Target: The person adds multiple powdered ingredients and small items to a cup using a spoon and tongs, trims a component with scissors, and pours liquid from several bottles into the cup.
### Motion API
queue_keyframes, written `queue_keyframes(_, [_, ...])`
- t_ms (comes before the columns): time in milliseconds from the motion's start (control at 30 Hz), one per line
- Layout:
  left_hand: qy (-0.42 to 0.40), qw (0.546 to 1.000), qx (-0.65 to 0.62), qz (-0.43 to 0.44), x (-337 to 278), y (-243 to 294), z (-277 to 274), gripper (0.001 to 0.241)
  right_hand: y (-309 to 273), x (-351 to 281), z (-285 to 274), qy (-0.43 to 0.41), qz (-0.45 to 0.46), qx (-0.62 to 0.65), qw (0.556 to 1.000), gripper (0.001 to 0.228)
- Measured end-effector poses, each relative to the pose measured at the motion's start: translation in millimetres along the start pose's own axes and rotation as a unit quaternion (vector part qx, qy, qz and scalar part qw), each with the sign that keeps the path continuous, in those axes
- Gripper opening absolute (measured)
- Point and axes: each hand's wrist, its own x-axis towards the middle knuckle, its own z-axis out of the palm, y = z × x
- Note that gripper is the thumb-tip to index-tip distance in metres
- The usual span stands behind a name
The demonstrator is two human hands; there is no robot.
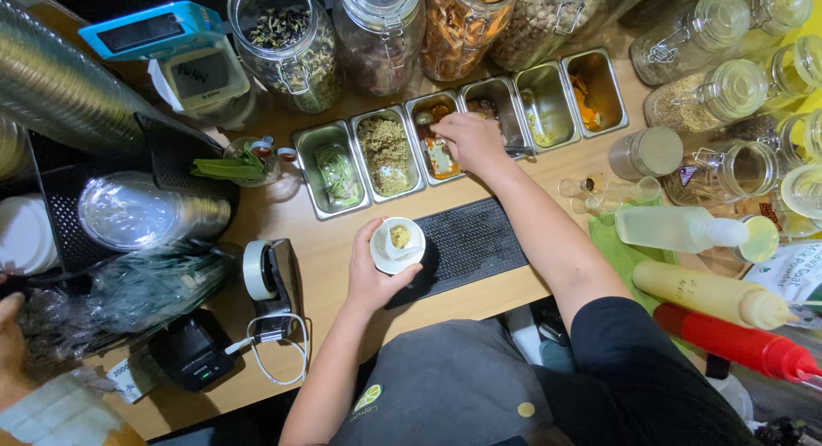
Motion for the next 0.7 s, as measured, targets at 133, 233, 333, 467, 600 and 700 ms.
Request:
queue_keyframes(133, [-0.001, 1.000, 0.013, 0.004, 0, 0, -2, 0.097, 9, 9, 11, -0.069, 0.021, -0.028, 0.997, 0.020])
queue_keyframes(233, [0.003, 1.000, 0.001, 0.001, 0, -1, 0, 0.097, 12, 9, 12, -0.078, 0.046, -0.017, 0.996, 0.015])
queue_keyframes(333, [0.004, 1.000, 0.004, -0.006, 0, 0, 0, 0.097, 13, 12, 14, -0.131, 0.071, -0.017, 0.989, 0.016])
queue_keyframes(467, [0.007, 1.000, 0.009, 0.005, -1, -1, 0, 0.097, 13, 14, 12, -0.187, 0.113, -0.018, 0.976, 0.021])
queue_keyframes(600, [0.007, 1.000, 0.005, -0.006, -4, -1, 1, 0.096, 10, 12, 9, -0.293, 0.166, 0.014, 0.942, 0.026])
queue_keyframes(700, [0.007, 1.000, 0.005, -0.002, -1, -1, 1, 0.097, 10, 8, 0, -0.300, 0.179, 0.054, 0.936, 0.027])
